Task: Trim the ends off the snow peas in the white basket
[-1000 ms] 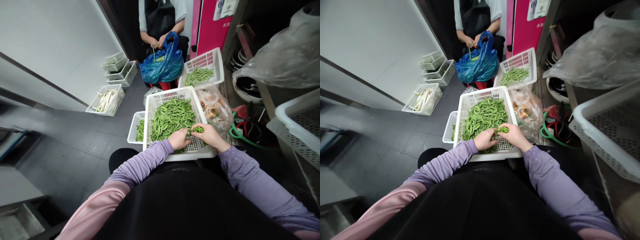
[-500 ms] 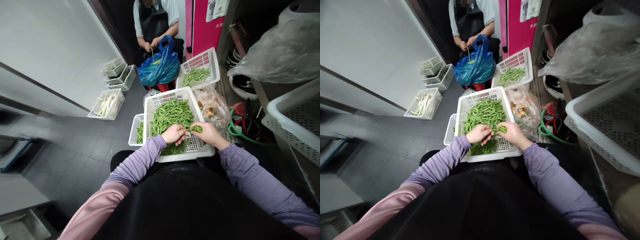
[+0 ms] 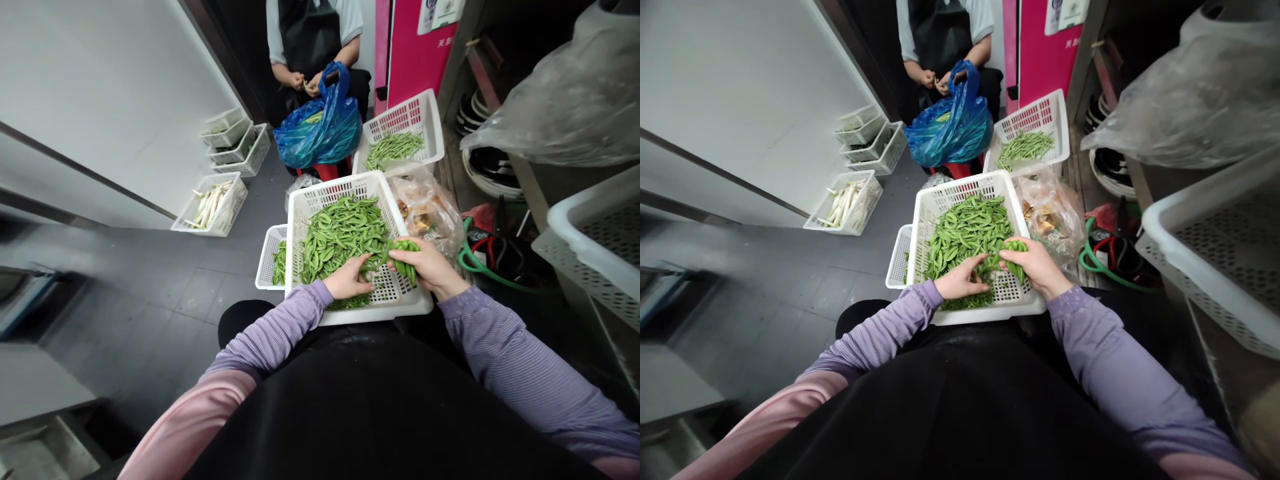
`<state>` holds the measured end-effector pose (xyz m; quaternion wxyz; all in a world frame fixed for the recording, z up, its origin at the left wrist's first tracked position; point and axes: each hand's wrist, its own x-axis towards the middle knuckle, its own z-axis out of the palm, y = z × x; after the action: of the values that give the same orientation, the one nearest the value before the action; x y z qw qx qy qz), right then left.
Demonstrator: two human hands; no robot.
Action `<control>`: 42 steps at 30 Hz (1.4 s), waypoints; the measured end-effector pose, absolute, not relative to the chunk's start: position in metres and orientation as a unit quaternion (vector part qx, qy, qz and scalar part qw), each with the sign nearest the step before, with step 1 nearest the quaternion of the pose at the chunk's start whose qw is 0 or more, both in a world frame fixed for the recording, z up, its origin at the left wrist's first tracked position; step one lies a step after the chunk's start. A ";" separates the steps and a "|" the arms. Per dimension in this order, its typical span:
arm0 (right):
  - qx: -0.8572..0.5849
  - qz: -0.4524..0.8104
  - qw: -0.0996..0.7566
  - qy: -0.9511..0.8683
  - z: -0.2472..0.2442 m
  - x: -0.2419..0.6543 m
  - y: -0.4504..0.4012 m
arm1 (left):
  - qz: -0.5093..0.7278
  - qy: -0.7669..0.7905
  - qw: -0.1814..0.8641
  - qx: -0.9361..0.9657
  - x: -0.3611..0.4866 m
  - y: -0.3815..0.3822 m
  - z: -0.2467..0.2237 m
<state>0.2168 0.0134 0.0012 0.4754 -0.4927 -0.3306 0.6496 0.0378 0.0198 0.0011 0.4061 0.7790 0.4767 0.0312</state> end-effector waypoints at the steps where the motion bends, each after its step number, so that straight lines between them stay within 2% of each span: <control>1: -0.500 0.641 0.464 -0.351 0.000 0.217 0.014 | 0.039 0.463 0.409 0.785 0.042 0.022 0.008; 4: -0.570 0.496 0.445 -0.480 -0.001 0.219 0.013 | -0.026 0.446 0.357 0.820 0.054 0.028 0.023; 6: -0.596 0.319 0.433 -0.596 0.001 0.221 0.010 | -0.095 0.444 0.256 0.853 0.057 0.033 0.030; 8: -0.561 0.210 0.383 -0.704 0.003 0.222 0.007 | -0.148 0.428 0.166 0.876 0.057 0.038 0.035; 10: -0.520 0.205 0.307 -0.770 0.003 0.221 0.005 | -0.162 0.391 0.127 0.897 0.058 0.043 0.041; 12: -0.525 0.233 0.282 -0.769 0.002 0.218 0.005 | -0.113 0.355 0.120 0.920 0.061 0.047 0.046; 13: -0.541 0.254 0.304 -0.742 0.001 0.216 0.007 | -0.065 0.349 0.122 0.927 0.063 0.049 0.046; 15: -0.568 0.337 0.401 -0.635 -0.001 0.211 0.011 | 0.061 0.374 0.140 0.915 0.070 0.049 0.038; 18: -0.543 0.518 0.540 -0.380 -0.002 0.212 0.020 | 0.178 0.465 0.200 0.844 0.077 0.040 0.004; 19: -0.522 0.556 0.573 -0.301 -0.001 0.216 0.023 | 0.159 0.492 0.218 0.827 0.077 0.035 -0.012; 21: -0.483 0.577 0.631 -0.189 0.000 0.228 0.029 | 0.020 0.488 0.241 0.839 0.074 0.024 -0.043; 23: -0.457 0.559 0.678 -0.138 0.003 0.242 0.033 | -0.099 0.446 0.211 0.864 0.069 0.019 -0.069; 26: -0.449 0.547 0.694 -0.131 0.007 0.252 0.036 | -0.127 0.398 0.135 0.899 0.071 0.031 -0.091; 29: -0.471 0.556 0.667 -0.155 0.010 0.248 0.035 | -0.183 0.382 0.111 0.899 0.083 0.058 -0.100; 32: -0.524 0.542 0.629 -0.190 0.008 0.243 0.034 | -0.191 0.361 0.136 0.903 0.088 0.075 -0.102; 36: -0.609 0.501 0.510 -0.343 -0.003 0.242 0.032 | -0.016 0.431 0.243 0.869 0.070 0.075 -0.083; 40: -0.622 0.420 0.340 -0.567 -0.012 0.229 0.028 | 0.163 0.500 0.455 0.718 0.048 0.060 -0.041; 42: -0.610 0.388 0.308 -0.618 -0.014 0.218 0.025 | 0.218 0.479 0.537 0.659 0.044 0.050 -0.020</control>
<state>0.2180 0.0250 -0.0135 0.3081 -0.6097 -0.6185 0.3884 0.0437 0.0497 -0.0204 0.5366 0.6594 0.4794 0.2179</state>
